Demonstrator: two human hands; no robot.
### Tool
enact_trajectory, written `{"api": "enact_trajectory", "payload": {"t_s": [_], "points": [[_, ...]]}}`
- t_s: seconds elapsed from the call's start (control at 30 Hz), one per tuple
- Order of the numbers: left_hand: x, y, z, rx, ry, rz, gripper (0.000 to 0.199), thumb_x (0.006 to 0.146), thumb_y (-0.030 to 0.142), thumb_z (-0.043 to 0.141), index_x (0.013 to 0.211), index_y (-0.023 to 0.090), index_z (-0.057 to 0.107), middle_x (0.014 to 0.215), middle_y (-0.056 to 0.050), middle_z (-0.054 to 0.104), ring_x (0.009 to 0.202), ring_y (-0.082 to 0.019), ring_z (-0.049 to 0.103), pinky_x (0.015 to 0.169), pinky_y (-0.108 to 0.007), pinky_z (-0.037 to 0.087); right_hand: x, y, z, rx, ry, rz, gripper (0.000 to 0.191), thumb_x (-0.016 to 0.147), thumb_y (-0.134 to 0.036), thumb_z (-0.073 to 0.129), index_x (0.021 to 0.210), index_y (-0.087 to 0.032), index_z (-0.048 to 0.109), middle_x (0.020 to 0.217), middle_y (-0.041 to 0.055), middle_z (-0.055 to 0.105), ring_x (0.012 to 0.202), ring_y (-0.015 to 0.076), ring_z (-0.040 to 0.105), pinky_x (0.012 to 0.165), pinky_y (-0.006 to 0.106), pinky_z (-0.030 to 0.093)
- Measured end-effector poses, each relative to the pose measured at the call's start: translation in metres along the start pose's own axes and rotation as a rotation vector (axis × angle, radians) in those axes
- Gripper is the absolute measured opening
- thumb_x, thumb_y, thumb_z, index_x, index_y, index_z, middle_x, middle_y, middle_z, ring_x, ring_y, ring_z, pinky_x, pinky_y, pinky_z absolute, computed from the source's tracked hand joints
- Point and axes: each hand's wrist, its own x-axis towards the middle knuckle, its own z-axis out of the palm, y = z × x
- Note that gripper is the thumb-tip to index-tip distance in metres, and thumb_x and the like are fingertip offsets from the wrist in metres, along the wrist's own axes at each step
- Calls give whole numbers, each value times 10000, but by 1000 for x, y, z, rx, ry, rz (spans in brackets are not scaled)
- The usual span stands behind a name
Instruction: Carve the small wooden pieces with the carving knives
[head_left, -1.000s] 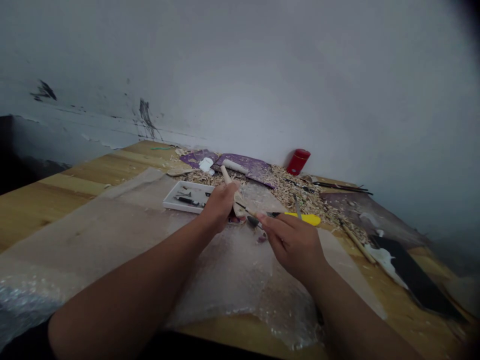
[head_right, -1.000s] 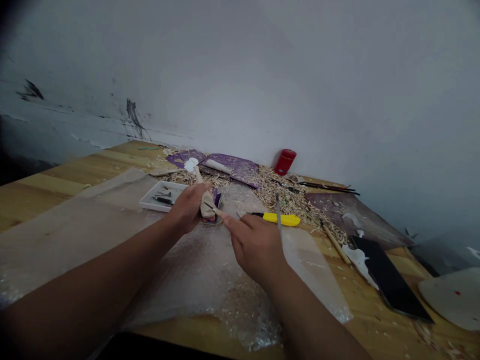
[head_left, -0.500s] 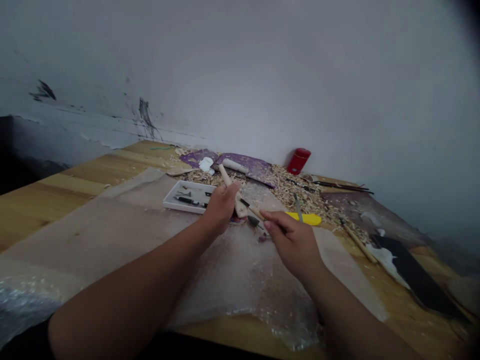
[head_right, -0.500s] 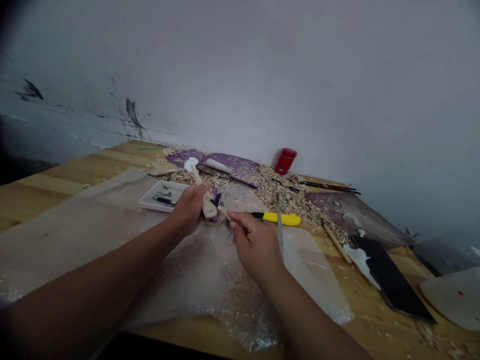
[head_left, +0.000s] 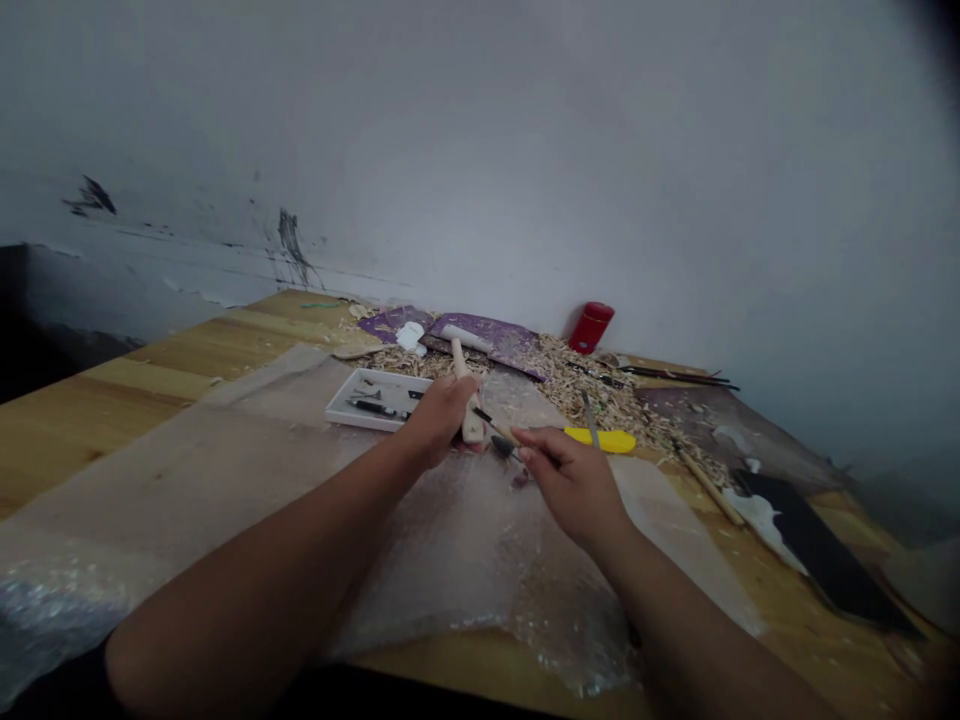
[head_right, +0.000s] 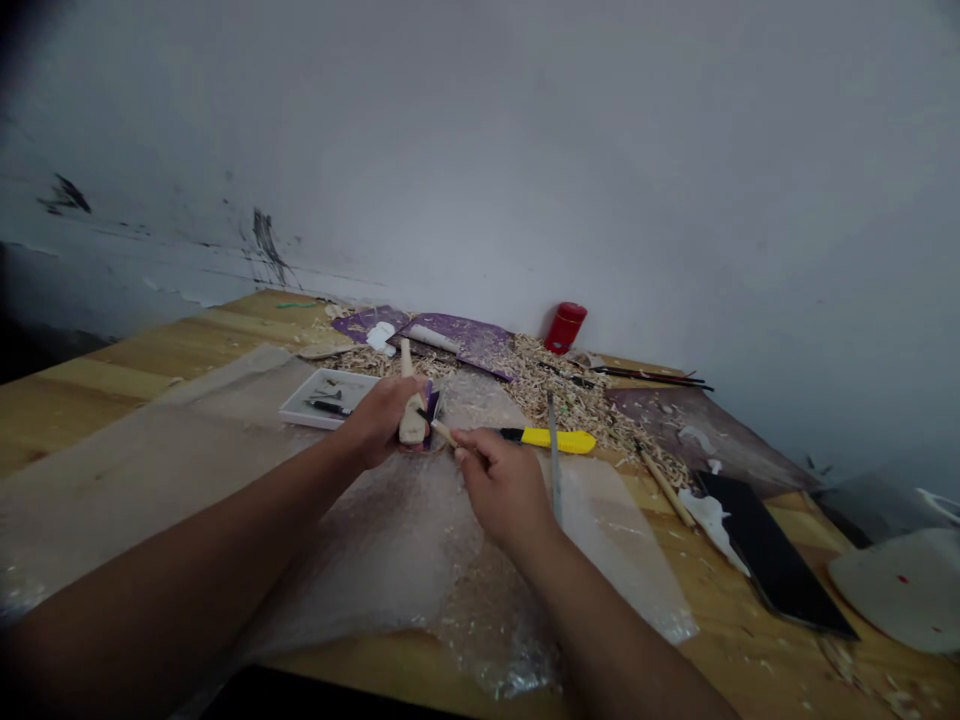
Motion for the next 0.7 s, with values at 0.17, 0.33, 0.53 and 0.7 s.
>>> {"api": "enact_trajectory", "payload": {"t_s": [0.17, 0.33, 0.53, 0.7], "points": [[-1, 4, -2, 6, -7, -15, 236, 734, 402, 451, 642, 187, 421, 390, 15, 478, 262, -127, 438, 254, -201, 273, 4, 12, 11, 315, 3, 189, 243, 782, -264, 483, 953, -178, 633, 616, -7, 617, 479, 116, 528, 454, 230, 430], [-3, 7, -1, 22, -24, -27, 266, 736, 409, 462, 597, 188, 417, 349, 31, 438, 251, -120, 425, 251, -193, 258, 1, 5, -1, -182, 27, -197, 256, 811, -202, 449, 993, -212, 628, 829, 49, 661, 729, 154, 590, 640, 260, 442], [-7, 7, -1, 48, -41, -28, 267, 730, 410, 473, 594, 182, 440, 361, 12, 462, 246, -127, 417, 237, -198, 219, 1, -4, -14, -664, 9, -422, 305, 816, -171, 441, 1065, -234, 606, 651, 33, 566, 607, 151, 492, 526, 244, 323], [-4, 4, -1, -2, -79, -21, 272, 744, 410, 443, 592, 186, 416, 380, 17, 462, 276, -122, 422, 271, -211, 279, 7, 8, -20, -519, -43, -430, 289, 825, -180, 444, 1056, -230, 610, 673, 24, 577, 620, 134, 507, 559, 232, 362]]}}
